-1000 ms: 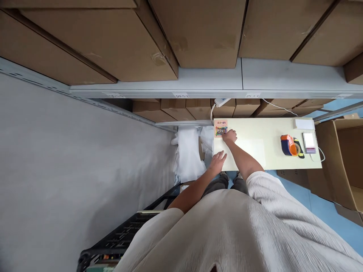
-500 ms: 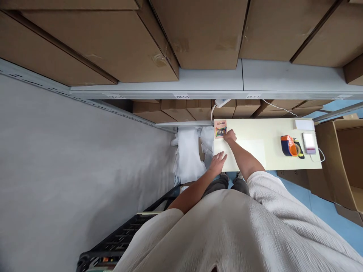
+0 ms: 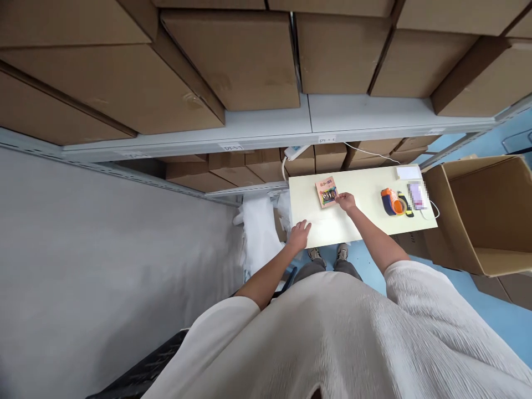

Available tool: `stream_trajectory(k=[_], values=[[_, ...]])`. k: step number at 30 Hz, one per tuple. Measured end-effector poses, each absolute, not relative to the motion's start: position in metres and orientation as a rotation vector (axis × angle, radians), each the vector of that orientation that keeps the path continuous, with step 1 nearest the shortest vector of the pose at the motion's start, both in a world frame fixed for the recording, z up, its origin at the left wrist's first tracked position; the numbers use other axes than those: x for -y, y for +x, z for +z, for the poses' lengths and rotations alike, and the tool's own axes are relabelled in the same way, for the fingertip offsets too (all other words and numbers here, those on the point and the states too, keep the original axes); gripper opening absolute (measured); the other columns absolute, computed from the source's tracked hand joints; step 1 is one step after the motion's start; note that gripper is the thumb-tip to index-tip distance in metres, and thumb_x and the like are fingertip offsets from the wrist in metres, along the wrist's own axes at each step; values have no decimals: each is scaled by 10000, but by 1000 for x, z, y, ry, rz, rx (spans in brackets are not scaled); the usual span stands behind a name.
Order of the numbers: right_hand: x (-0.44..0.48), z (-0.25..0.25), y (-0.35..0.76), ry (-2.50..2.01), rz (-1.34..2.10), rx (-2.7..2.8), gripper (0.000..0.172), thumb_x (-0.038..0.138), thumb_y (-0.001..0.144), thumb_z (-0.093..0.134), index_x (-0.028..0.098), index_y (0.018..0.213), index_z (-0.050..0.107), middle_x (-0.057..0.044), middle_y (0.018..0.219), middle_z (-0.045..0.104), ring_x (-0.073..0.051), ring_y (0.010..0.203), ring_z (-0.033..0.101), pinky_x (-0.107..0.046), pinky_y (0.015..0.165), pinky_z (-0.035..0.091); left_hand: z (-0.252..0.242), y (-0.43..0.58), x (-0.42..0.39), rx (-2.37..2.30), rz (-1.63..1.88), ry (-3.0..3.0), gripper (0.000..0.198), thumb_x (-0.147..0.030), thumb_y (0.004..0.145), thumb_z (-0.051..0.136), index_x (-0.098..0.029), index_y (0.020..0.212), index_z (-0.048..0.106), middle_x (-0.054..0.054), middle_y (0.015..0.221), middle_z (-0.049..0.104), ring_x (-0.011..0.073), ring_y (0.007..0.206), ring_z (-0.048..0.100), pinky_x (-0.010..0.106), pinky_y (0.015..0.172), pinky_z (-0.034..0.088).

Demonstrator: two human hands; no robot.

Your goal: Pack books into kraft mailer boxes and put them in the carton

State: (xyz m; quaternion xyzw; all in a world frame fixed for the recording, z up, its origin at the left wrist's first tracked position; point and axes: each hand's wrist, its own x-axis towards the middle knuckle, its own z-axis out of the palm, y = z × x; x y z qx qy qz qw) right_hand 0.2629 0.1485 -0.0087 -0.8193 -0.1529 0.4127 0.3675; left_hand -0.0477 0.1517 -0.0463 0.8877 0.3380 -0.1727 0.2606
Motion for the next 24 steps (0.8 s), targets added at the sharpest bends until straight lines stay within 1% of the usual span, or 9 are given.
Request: stream_trajectory(k=[3, 5, 8, 10, 14, 17, 20, 22, 24], values=[[-97, -13, 264, -2132, 1106, 333, 235, 266, 740, 855, 237, 767, 623, -1, 742, 701, -169, 705, 626, -287, 660, 516, -42, -41, -151, -962, -484, 2410, 779, -69, 895, 596, -223, 1652, 494, 188, 1774, 418, 367, 1596, 415, 538, 1281, 410], [-69, -20, 258, -2155, 1126, 314, 225, 269, 745, 839, 242, 759, 615, -1, 744, 701, -174, 713, 638, -285, 661, 522, -40, -36, -150, -997, -501, 2414, 724, -85, 917, 570, -215, 1627, 512, 197, 1742, 440, 369, 1575, 426, 540, 1269, 423], [-41, -32, 248, -2226, 1151, 333, 200, 299, 768, 809, 249, 755, 616, -23, 784, 736, -203, 783, 693, -286, 678, 538, -36, -30, -148, -1031, -544, 2416, 686, -98, 938, 550, -210, 1613, 513, 197, 1725, 448, 367, 1568, 430, 536, 1262, 433], [-32, -38, 245, -2301, 1154, 387, 156, 304, 784, 787, 245, 769, 643, -43, 831, 768, -226, 855, 730, -286, 709, 547, -34, -28, -147, -1044, -578, 2409, 699, -100, 935, 554, -212, 1622, 497, 192, 1740, 435, 365, 1581, 420, 532, 1265, 428], [-24, -43, 249, -2435, 1118, 548, 36, 225, 804, 726, 239, 832, 709, -65, 944, 806, -259, 1012, 757, -296, 834, 565, -30, -21, -141, -1110, -594, 2397, 753, -115, 905, 592, -209, 1643, 469, 203, 1755, 429, 378, 1601, 407, 569, 1306, 366], [-21, -43, 259, -2488, 1052, 575, 178, 198, 829, 688, 238, 992, 745, -84, 1078, 806, -277, 1103, 746, -330, 938, 577, -25, -6, -131, -1156, -529, 2406, 679, -129, 927, 581, -186, 1600, 516, 214, 1732, 458, 380, 1579, 434, 564, 1319, 351], [-18, -42, 272, -2574, 900, 470, 338, 246, 851, 713, 223, 1188, 723, -140, 1254, 751, -309, 1205, 712, -389, 1027, 575, -22, 22, -116, -1107, -441, 2367, 605, -169, 993, 537, -197, 1597, 533, 195, 1725, 469, 369, 1553, 470, 522, 1286, 410], [-17, -43, 281, -2643, 824, 358, 397, 286, 830, 768, 217, 1217, 714, -179, 1320, 702, -343, 1258, 684, -434, 1056, 571, -21, 44, -106, -1060, -387, 2325, 632, -215, 1017, 548, -212, 1647, 498, 180, 1771, 422, 369, 1568, 467, 506, 1279, 431], [-17, -45, 290, -2673, 833, 272, 384, 307, 790, 821, 221, 1151, 725, -193, 1301, 684, -363, 1256, 679, -459, 1051, 576, -23, 64, -96, -1041, -360, 2284, 668, -250, 1022, 570, -210, 1682, 471, 179, 1820, 356, 379, 1583, 462, 497, 1256, 466]])
